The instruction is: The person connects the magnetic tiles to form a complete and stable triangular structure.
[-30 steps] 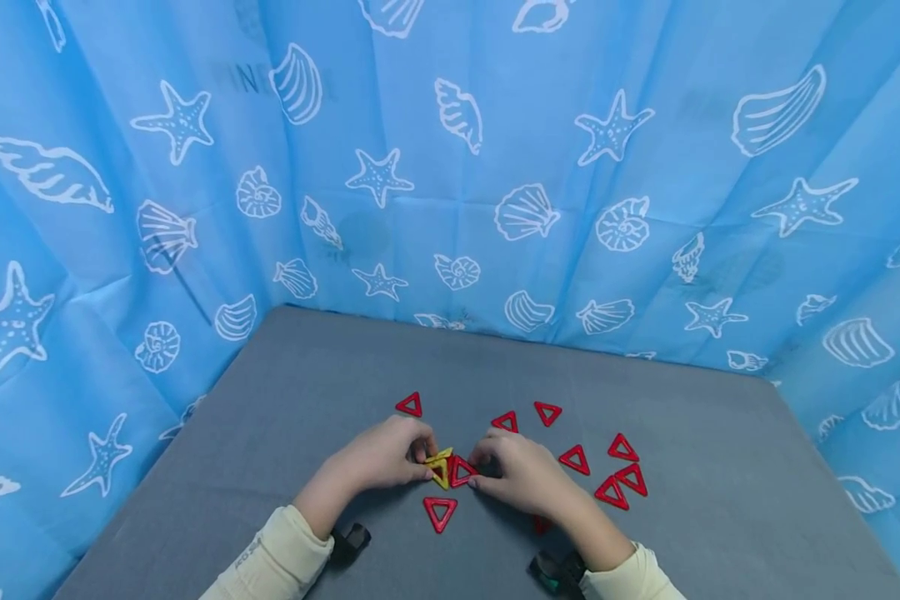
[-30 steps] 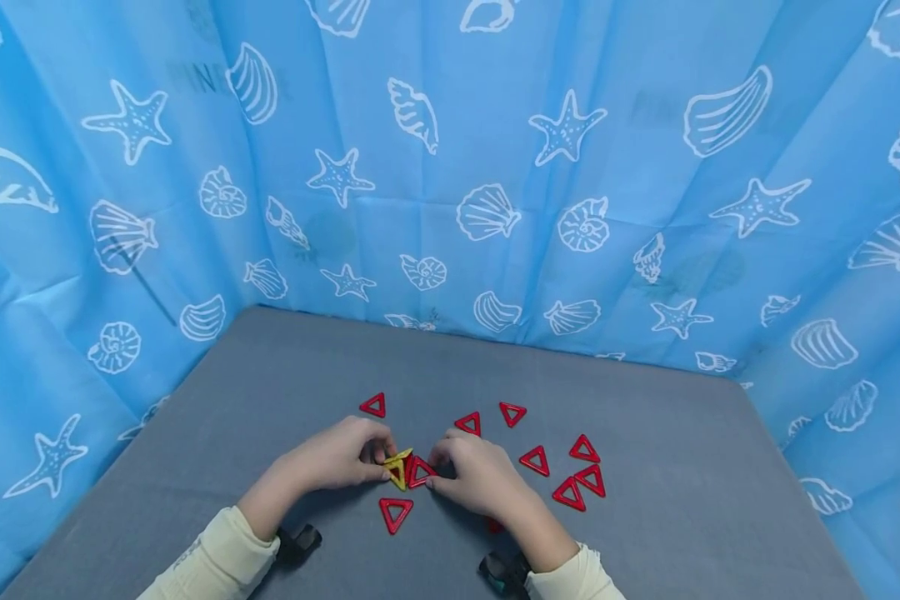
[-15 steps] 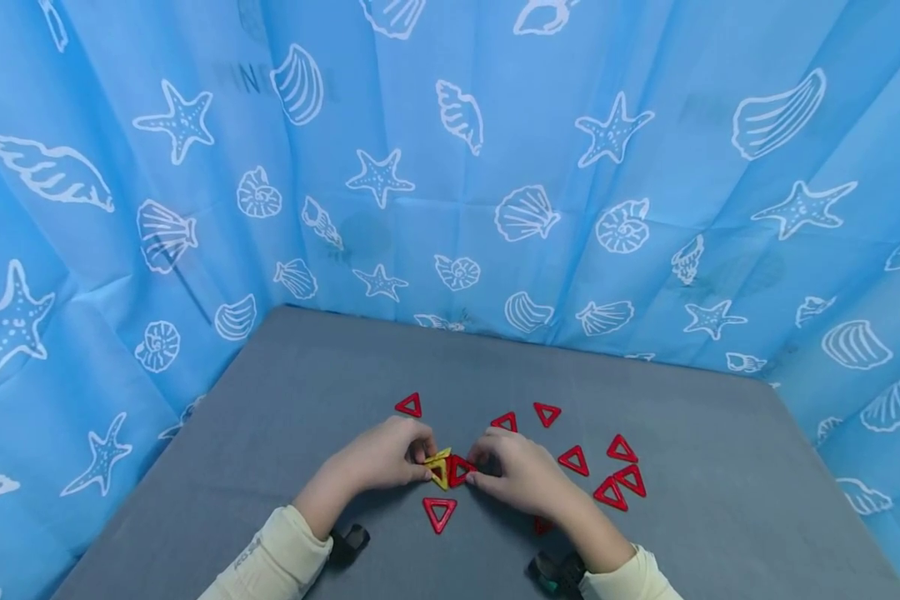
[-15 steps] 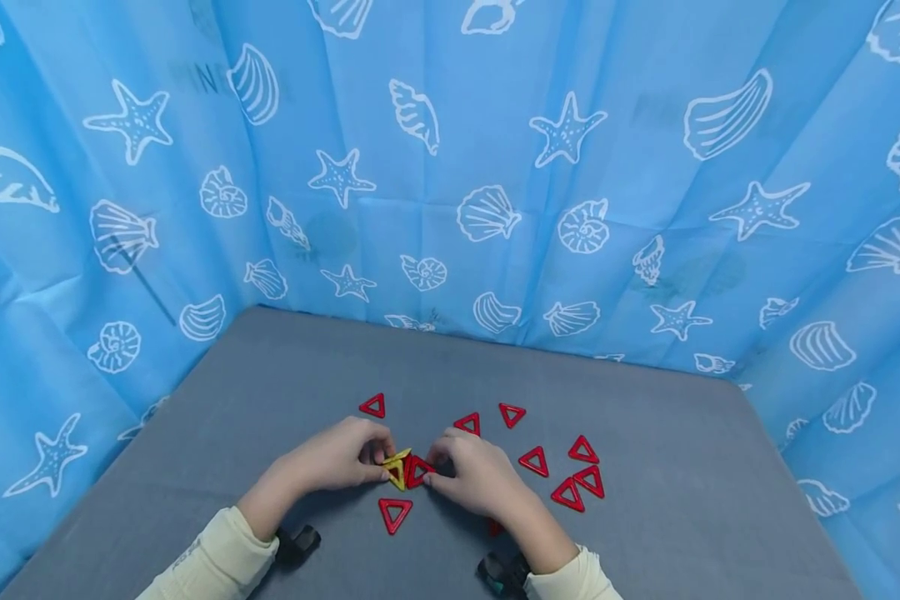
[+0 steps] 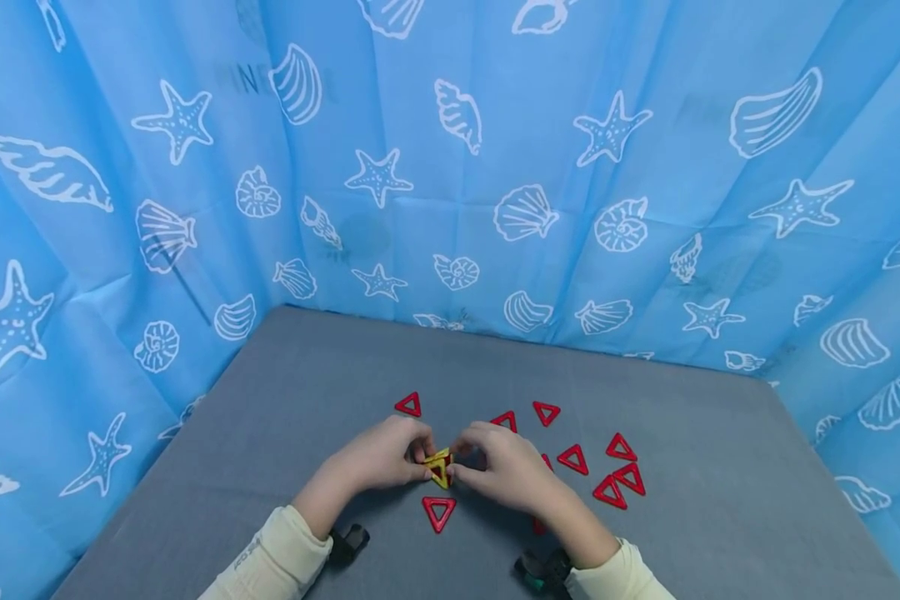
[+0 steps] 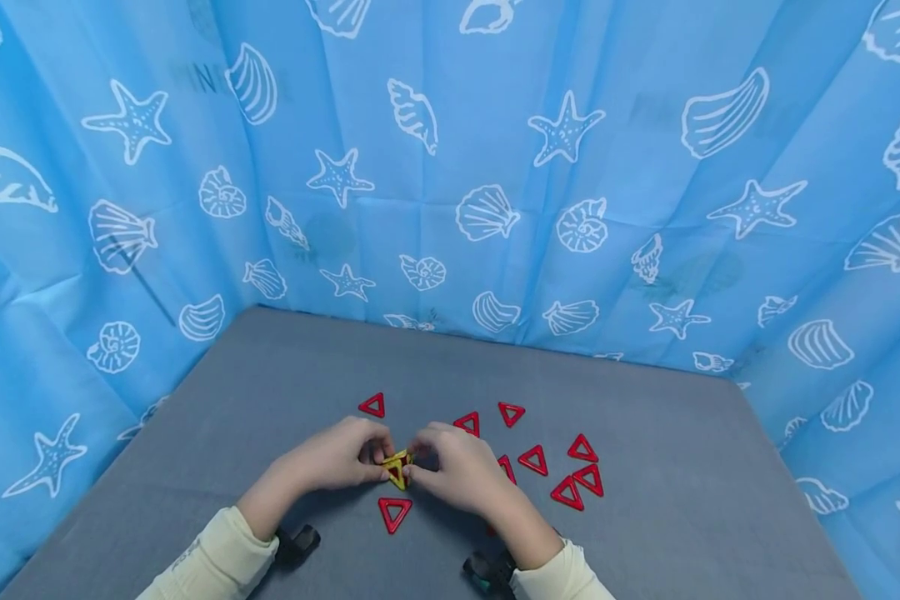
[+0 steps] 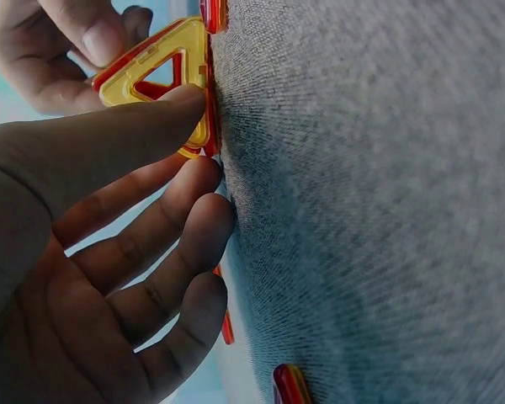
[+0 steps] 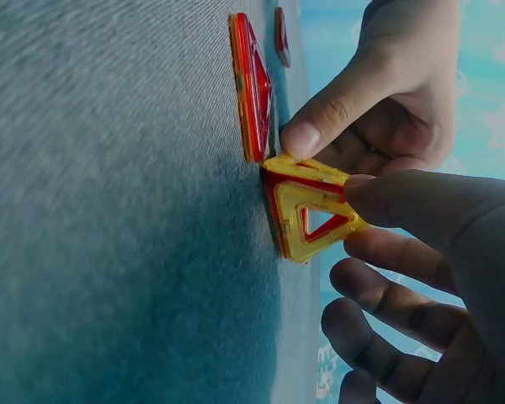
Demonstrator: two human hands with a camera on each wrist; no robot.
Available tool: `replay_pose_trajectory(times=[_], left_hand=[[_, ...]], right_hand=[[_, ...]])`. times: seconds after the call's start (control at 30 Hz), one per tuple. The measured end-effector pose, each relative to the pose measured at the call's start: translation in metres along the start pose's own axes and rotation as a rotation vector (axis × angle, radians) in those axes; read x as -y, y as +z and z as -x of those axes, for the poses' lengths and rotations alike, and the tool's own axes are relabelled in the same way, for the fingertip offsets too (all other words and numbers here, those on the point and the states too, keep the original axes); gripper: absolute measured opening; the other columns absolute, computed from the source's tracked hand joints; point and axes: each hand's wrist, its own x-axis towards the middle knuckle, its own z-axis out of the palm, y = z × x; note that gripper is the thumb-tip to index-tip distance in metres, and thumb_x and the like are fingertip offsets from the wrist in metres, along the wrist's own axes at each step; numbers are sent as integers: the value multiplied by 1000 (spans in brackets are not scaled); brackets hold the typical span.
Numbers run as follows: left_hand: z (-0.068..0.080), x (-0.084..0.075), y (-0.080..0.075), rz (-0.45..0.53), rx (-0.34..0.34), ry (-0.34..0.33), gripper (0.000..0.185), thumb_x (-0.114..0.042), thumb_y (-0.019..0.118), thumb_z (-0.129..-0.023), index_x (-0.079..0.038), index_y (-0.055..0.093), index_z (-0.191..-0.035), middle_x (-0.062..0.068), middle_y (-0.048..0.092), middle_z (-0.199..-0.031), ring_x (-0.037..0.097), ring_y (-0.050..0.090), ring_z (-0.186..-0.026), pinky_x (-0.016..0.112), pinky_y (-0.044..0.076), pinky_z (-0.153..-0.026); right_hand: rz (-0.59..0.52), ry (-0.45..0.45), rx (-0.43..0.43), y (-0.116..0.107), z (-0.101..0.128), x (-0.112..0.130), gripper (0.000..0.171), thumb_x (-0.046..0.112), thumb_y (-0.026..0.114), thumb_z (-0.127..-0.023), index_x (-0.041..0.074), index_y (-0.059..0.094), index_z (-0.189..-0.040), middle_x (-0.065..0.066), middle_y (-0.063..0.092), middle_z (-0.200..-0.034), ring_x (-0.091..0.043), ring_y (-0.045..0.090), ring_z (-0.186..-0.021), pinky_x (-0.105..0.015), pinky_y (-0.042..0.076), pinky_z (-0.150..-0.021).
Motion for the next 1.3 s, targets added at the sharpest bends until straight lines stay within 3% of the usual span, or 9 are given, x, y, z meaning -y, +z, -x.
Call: replay_pose_trajectory(times=[0.73, 1.3], left_hand=[[-2, 3, 0, 17, 10, -14, 16, -15, 86, -90, -15, 71, -90, -6, 64, -80, 9, 58, -70, 28, 49, -66], [-1, 3, 1, -22, -56, -8, 12, -18, 84, -92, -17, 72, -92, -6, 62, -79, 11, 56, -69, 31, 47, -67]], right_hand=[[-21, -4, 3, 3, -5, -1, 13, 29, 82, -95, 23, 80, -105, 7, 71, -93, -10, 62, -76, -23, 48, -63], [-21, -2, -16, -7, 2, -9, 13, 29, 80, -96, 21, 79, -107, 13, 69, -93, -1, 56, -72, -25, 48, -64]])
